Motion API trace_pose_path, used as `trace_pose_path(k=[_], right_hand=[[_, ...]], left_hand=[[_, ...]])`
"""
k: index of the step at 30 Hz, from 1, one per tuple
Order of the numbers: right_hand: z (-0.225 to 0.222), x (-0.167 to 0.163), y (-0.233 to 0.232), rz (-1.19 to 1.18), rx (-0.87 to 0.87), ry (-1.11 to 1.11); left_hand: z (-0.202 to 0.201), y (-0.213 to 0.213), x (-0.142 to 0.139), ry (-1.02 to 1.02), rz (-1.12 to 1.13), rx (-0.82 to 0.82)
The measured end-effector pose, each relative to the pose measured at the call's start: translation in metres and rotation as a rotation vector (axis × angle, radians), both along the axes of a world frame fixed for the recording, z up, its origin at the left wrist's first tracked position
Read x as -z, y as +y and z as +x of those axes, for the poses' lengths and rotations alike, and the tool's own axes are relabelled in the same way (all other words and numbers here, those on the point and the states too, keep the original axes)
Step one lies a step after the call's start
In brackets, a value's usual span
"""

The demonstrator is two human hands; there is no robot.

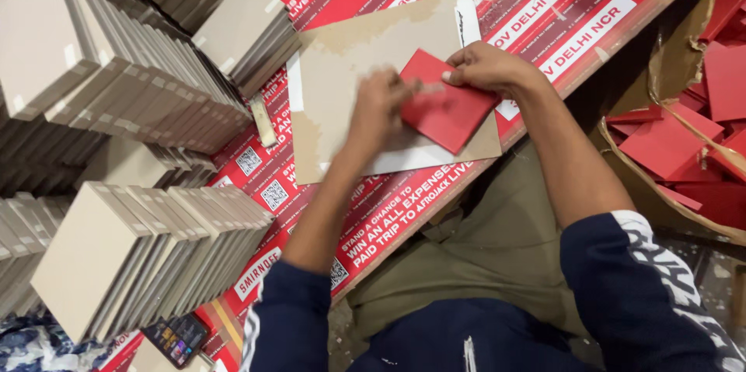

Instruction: The person rubs a sanding block over the surfaces and edges of red boxes one at a time, turning each box over to work all sides, then places finished boxes into a cardboard bin and picks up the next box to repeat the process.

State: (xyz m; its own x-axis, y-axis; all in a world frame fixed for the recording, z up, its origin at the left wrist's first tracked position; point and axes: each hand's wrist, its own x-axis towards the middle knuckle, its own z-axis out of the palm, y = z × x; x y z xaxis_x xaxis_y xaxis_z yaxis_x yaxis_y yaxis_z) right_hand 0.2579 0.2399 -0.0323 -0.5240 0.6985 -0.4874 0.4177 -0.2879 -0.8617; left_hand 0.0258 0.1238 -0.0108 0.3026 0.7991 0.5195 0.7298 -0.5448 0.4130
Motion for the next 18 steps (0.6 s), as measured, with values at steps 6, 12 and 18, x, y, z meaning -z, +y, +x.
trace_pose_path(k=[6, 12, 18], right_hand=[[0.012, -0.001, 0.006, 0.051, -0.154, -0.060], [0.011, -0.008, 0.001, 0.026, -0.126, -0.022], [0.010, -0.003, 0.001, 0.002, -0.106, -0.071]], left_hand=[[-0.014, 0.073, -0.001, 0.000, -0.108, 0.174], [-0.028, 0.032, -0.007, 0.022, -0.143, 0.200], [-0.050, -0.056, -0.004, -0.014, -0.158, 0.084]])
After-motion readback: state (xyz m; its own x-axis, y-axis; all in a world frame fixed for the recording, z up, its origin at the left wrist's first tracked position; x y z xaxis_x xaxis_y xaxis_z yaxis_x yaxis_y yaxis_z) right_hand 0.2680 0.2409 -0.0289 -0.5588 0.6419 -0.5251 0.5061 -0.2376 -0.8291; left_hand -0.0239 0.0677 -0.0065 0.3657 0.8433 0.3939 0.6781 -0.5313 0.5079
